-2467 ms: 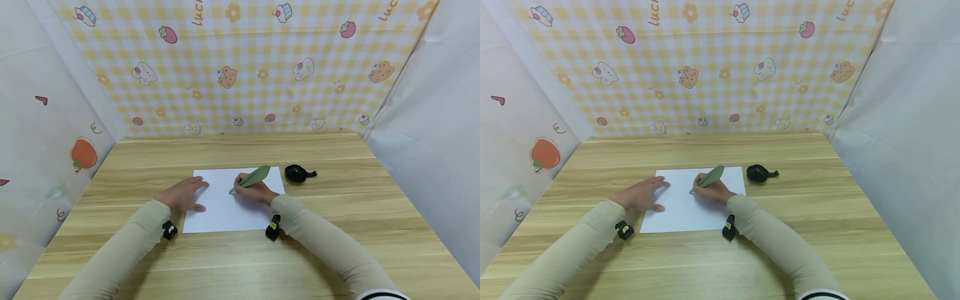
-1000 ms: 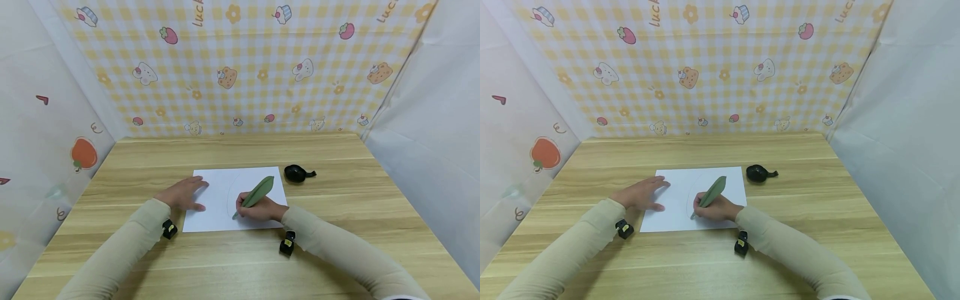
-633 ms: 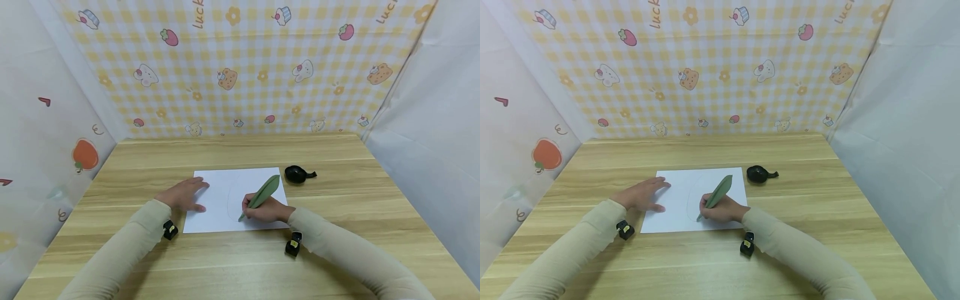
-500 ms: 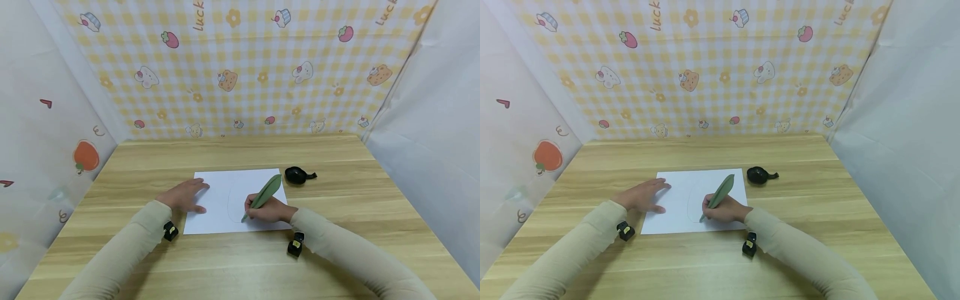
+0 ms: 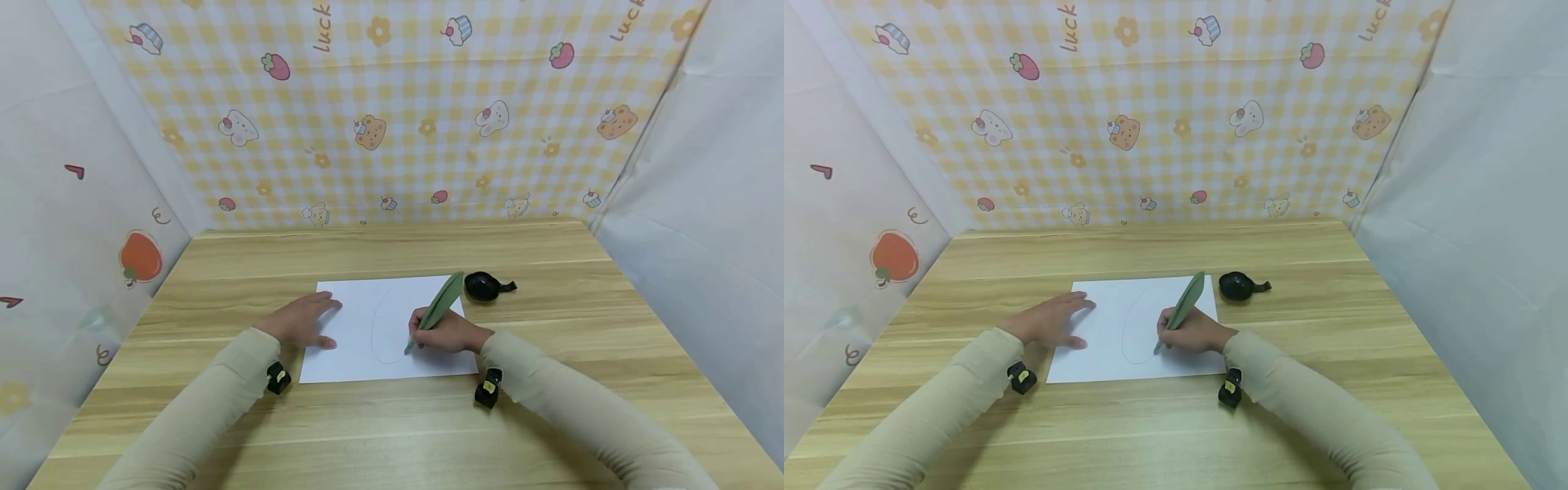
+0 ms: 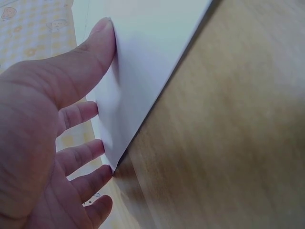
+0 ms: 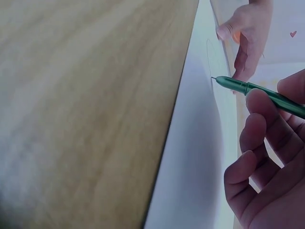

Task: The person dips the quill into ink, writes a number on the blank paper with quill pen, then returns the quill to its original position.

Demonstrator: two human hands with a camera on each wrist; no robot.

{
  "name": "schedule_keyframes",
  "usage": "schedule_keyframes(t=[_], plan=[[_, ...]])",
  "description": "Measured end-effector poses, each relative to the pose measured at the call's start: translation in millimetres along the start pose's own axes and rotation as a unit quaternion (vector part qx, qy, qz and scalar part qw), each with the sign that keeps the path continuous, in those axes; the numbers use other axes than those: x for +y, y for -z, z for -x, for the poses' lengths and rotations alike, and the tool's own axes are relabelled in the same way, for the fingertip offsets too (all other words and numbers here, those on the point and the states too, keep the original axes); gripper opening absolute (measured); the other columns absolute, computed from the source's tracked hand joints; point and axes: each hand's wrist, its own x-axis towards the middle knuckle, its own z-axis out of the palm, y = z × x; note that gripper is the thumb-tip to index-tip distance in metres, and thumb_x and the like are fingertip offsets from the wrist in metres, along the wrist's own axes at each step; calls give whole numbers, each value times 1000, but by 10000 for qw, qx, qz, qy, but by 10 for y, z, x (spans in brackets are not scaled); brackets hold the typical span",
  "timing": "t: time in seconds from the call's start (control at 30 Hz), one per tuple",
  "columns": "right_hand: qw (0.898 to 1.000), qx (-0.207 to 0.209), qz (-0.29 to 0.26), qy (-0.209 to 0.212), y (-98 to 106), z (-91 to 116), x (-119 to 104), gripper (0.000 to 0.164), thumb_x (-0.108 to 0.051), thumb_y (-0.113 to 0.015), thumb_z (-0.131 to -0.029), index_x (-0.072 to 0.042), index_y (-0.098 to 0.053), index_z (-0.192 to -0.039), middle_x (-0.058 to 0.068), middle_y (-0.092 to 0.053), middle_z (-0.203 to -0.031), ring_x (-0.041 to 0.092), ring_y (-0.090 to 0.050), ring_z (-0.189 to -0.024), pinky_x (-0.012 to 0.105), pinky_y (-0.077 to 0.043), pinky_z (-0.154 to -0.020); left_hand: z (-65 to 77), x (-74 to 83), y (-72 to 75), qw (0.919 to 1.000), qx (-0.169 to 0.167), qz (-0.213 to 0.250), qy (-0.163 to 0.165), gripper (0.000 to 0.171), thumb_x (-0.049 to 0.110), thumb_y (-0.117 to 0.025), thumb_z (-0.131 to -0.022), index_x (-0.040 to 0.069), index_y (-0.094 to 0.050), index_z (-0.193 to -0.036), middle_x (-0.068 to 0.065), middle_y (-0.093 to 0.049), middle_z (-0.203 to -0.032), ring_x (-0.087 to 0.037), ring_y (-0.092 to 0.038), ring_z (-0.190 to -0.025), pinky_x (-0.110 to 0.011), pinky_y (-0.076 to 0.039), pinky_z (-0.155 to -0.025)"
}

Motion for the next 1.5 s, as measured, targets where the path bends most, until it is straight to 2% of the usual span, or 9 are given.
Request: schedule_keyframes(t=[0.53, 0.87, 1.27, 1.5], plan=[[9989, 270, -123, -356, 74, -151, 62, 10, -4, -53, -89, -4, -60, -82, 6, -63, -70, 14, -49, -60, 24, -41, -55, 12, 20, 4, 10000, -21, 18, 60, 82, 47, -77, -79, 7, -44, -143, -26, -30, -151, -46, -29, -137, -59, -27, -109], [9972, 519, -72, -536, 71, -303, 119, 10, -9, -52, -88, -7, -60, -82, 0, -63, -69, 13, -52, -62, 27, -43, -57, 11, 12, 1, 10000, -11, 58, 54, 82, 47, -76, -80, 7, -44, -143, -26, -30, -151, -46, -28, -137, -59, -27, -109], [9951, 674, -159, -703, 30, -407, 117, 11, -14, -54, -91, -8, -61, -84, 1, -65, -72, 14, -54, -65, 27, -43, -59, 1, 5, -23, 9999, -15, 91, 77, 82, 47, -77, -79, 8, -44, -144, -25, -29, -153, -44, -27, -139, -58, -25, -110], [9951, 739, -137, -644, -5, -441, 110, 11, -14, -54, -91, -8, -61, -85, 1, -65, -71, 13, -52, -63, 25, -42, -57, 8, 4, -18, 10000, 43, 80, 11, 82, 47, -77, -79, 6, -44, -143, -26, -30, -151, -46, -28, -138, -59, -26, -109]])
